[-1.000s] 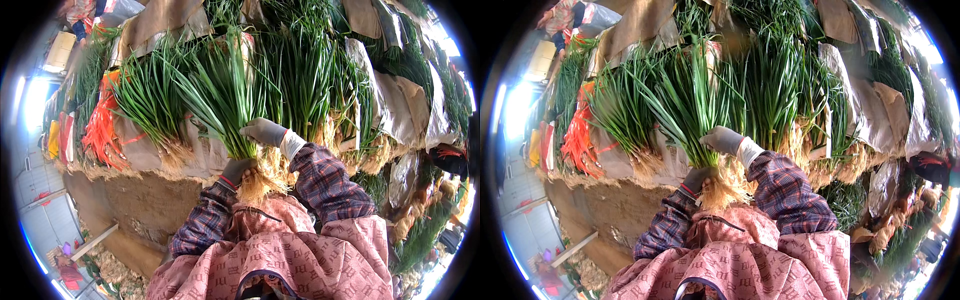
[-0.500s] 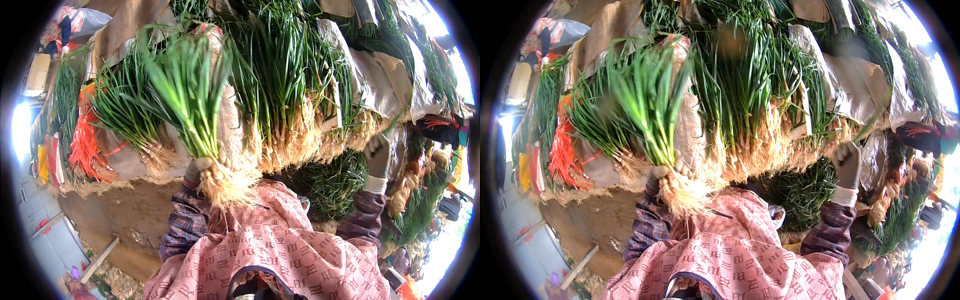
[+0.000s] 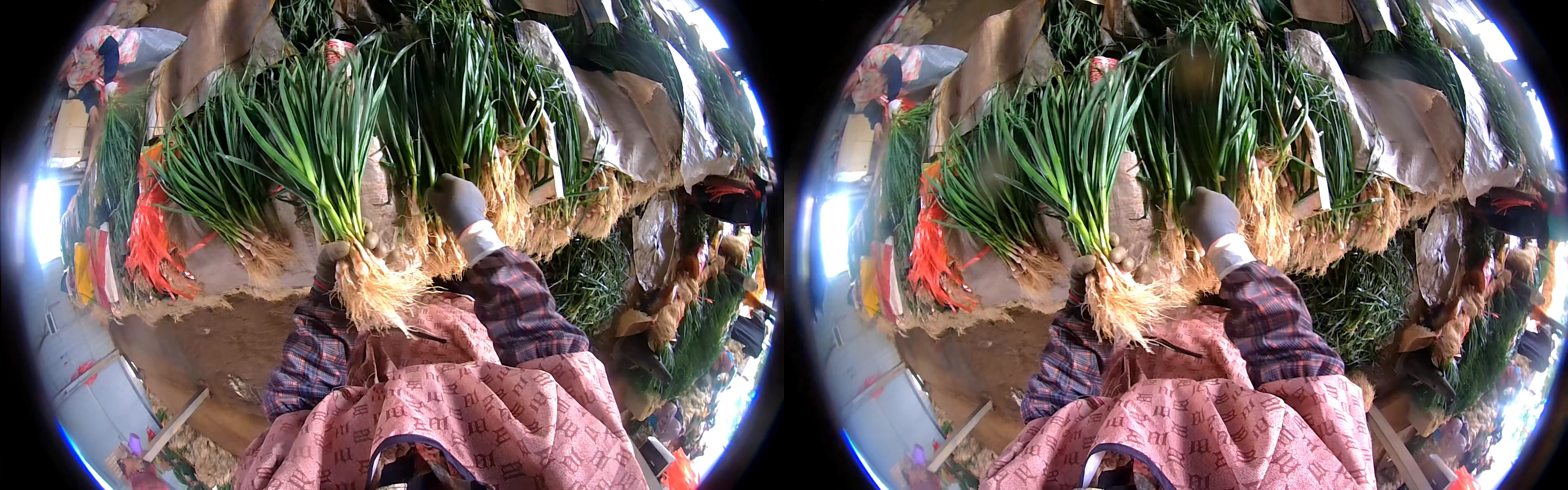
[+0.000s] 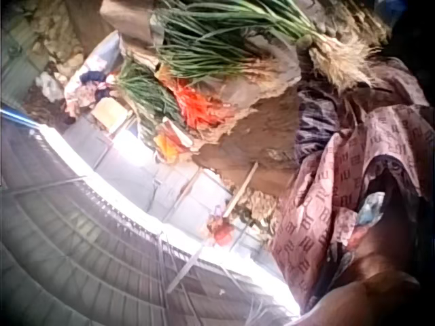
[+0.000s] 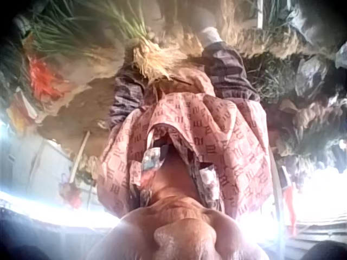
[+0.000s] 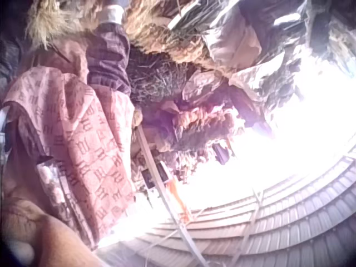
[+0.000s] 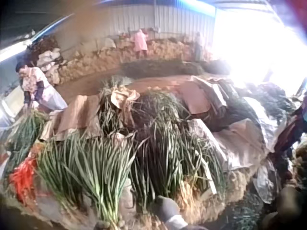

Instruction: The person cleans bunches of green produce by hand, stripping away outer leaves and tying them with red bands.

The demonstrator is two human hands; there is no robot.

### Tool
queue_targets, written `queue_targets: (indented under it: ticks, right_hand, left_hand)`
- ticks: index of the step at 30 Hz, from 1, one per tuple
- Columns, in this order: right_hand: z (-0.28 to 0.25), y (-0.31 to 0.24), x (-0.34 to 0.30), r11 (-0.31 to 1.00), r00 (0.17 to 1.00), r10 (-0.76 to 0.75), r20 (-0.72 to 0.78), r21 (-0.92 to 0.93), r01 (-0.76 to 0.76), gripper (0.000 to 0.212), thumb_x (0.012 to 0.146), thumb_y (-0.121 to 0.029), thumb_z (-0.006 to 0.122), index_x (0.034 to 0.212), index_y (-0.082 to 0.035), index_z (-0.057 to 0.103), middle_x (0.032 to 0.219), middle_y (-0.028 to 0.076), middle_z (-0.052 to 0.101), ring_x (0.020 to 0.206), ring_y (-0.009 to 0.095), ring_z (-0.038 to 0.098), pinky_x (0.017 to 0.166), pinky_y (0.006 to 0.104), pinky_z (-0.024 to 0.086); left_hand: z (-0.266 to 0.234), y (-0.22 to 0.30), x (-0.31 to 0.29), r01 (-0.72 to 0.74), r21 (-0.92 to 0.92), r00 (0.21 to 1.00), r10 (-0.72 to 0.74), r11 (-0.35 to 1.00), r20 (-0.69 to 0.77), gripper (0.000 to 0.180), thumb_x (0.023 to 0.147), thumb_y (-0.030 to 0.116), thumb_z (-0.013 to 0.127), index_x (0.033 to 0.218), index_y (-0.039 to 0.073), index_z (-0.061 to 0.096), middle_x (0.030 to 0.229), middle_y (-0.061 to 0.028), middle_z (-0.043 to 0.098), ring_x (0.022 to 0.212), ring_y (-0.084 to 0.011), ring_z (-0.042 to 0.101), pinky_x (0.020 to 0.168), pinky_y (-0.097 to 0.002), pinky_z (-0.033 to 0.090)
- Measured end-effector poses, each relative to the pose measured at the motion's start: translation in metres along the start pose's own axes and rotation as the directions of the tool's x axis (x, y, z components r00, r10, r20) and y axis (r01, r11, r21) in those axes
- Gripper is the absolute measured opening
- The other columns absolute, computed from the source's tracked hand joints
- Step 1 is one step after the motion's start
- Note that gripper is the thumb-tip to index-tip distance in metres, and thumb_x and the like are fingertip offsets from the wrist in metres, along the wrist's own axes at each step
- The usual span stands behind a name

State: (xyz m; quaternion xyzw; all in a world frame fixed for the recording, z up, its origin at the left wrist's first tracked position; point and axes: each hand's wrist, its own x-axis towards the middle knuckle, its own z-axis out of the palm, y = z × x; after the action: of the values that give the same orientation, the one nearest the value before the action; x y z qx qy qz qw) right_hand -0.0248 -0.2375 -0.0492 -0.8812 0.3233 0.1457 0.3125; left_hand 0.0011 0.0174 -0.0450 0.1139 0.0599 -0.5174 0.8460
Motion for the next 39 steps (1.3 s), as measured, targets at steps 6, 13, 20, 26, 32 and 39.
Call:
queue_targets:
  ticks: [6, 13, 20, 26, 32, 39]
  right_hand:
    - [-0.003, -0.041, -0.028, 0.757, 0.938, -0.217, 0.271, 0.654, -0.014, 0.034, 0.085, -0.025, 0.065, 0.103, 0.004, 0.068, 0.087, 0.012, 0.07, 0.072, 0.02, 0.065, 0.07, 0.0309, 0.052]
    - [-0.012, -0.007, -0.03, 0.545, 0.751, -0.294, 0.592, 0.749, -0.377, 0.043, 0.095, -0.049, 0.052, 0.086, -0.008, 0.061, 0.063, 0.001, 0.056, 0.052, 0.008, 0.051, 0.047, 0.0227, 0.039]
    - [0.057, -0.029, -0.019, -0.234, 0.659, -0.672, 0.337, 0.748, -0.621, 0.027, 0.094, -0.035, 0.061, 0.104, -0.01, 0.055, 0.074, -0.002, 0.056, 0.061, 0.01, 0.053, 0.052, 0.0241, 0.047]
    - [0.065, -0.002, -0.001, -0.067, 0.893, -0.338, 0.296, 0.939, -0.336, 0.013, 0.091, -0.02, 0.055, 0.089, -0.008, 0.055, 0.068, 0.0, 0.051, 0.056, 0.011, 0.049, 0.052, 0.0263, 0.045]
    - [0.037, 0.02, 0.01, 0.281, 0.693, -0.502, 0.517, 0.856, -0.435, 0.019, 0.094, -0.022, 0.052, 0.082, -0.008, 0.056, 0.064, -0.002, 0.055, 0.053, 0.009, 0.051, 0.048, 0.024, 0.041]
    - [0.025, -0.021, 0.01, 0.581, 0.806, -0.369, 0.462, 0.792, -0.189, 0.026, 0.095, -0.029, 0.059, 0.093, -0.003, 0.064, 0.065, -0.001, 0.053, 0.049, 0.008, 0.047, 0.045, 0.023, 0.037]
  left_hand:
    - [-0.042, 0.004, -0.016, 0.064, 0.514, 0.965, 0.078, 0.855, -0.251, 0.05, 0.088, 0.029, 0.059, 0.121, -0.008, 0.054, 0.083, -0.0127, 0.068, 0.06, -0.0166, 0.062, 0.058, -0.0277, 0.054]
    - [0.015, -0.005, 0.004, -0.009, 0.1, 0.997, 0.016, 0.995, -0.073, 0.052, 0.079, 0.024, 0.067, 0.123, -0.002, 0.056, 0.118, -0.0204, 0.059, 0.104, -0.0333, 0.06, 0.089, -0.0479, 0.051]
    - [0.048, -0.01, 0.014, -0.006, 0.127, 0.992, 0.022, 0.992, -0.125, 0.05, 0.074, 0.027, 0.067, 0.117, 0.003, 0.058, 0.128, -0.017, 0.054, 0.112, -0.0325, 0.055, 0.09, -0.0472, 0.05]
    - [0.012, 0.002, -0.001, 0.106, 0.177, 0.964, -0.058, 0.978, -0.259, 0.04, 0.077, 0.019, 0.065, 0.113, 0.001, 0.061, 0.112, -0.017, 0.058, 0.101, -0.031, 0.058, 0.084, -0.0445, 0.055]
    - [-0.013, 0.012, -0.013, 0.191, 0.227, 0.956, -0.129, 0.955, -0.262, 0.041, 0.078, 0.018, 0.064, 0.116, 0.001, 0.06, 0.119, -0.018, 0.057, 0.104, -0.0316, 0.059, 0.088, -0.0479, 0.054]
    - [-0.017, 0.009, -0.012, 0.188, 0.278, 0.932, -0.081, 0.942, -0.354, 0.043, 0.077, 0.016, 0.064, 0.115, -0.003, 0.056, 0.1, -0.0174, 0.063, 0.085, -0.0285, 0.063, 0.078, -0.0434, 0.057]
